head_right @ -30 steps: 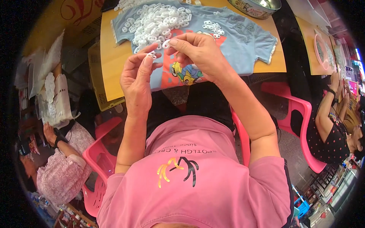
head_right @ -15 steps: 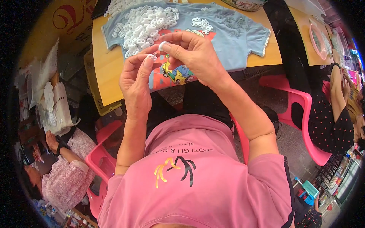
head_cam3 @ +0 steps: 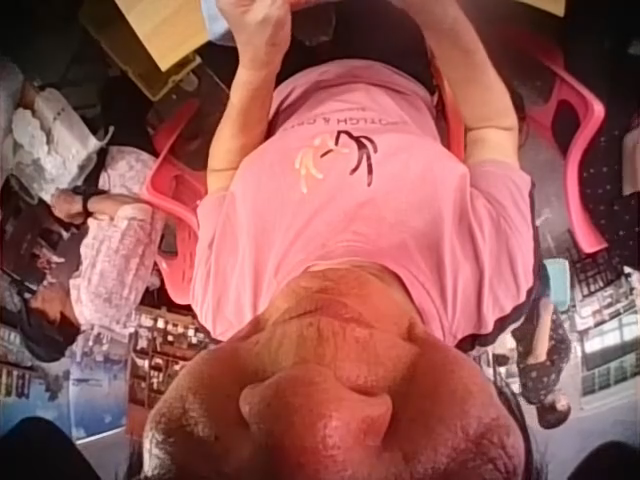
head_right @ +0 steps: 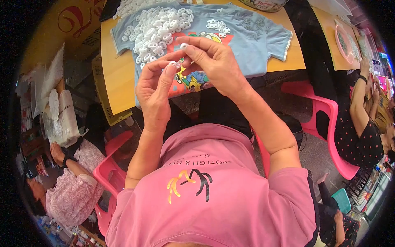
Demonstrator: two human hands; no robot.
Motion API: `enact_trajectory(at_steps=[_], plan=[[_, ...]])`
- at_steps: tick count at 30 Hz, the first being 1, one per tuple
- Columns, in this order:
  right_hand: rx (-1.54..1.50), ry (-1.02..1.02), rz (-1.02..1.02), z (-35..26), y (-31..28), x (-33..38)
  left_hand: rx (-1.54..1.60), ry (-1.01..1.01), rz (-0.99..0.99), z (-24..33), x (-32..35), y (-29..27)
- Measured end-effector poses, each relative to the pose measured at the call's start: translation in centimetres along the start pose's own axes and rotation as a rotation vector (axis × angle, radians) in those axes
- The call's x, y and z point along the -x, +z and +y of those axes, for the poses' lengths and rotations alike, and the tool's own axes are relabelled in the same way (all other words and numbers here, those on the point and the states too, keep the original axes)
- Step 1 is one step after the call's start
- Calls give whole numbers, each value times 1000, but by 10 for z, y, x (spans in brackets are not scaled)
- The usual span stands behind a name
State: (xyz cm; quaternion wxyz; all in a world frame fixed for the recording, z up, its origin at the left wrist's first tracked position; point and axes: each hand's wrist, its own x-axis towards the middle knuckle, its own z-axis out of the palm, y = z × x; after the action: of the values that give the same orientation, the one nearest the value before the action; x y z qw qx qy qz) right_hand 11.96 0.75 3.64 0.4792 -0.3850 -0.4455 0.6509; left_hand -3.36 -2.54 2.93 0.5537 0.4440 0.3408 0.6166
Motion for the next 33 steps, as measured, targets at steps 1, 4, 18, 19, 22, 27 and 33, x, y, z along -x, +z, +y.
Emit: enact_trajectory(at_steps=[1, 4, 18, 19, 22, 27, 33], plan=[[0, 0, 1, -1, -1, 1, 16, -45, 20, 2, 0, -2], [-113, 66, 30, -4, 0, 2, 31, -76, 55, 8, -3, 0], [68, -114, 139, 1, 5, 15, 29, -76, 58, 4, -1, 1], [68, -114, 139, 1, 7, 16, 32, -79, 62, 4, -1, 1], [-43, -68, 139, 1, 9, 18, 46, -93, 67, 4, -2, 0], [-13, -97, 87, 3, 5, 14, 74, -94, 38, 3, -3, 2], [23, -72, 132, 1, -1, 15, 76, -134, 98, -2, -4, 2]])
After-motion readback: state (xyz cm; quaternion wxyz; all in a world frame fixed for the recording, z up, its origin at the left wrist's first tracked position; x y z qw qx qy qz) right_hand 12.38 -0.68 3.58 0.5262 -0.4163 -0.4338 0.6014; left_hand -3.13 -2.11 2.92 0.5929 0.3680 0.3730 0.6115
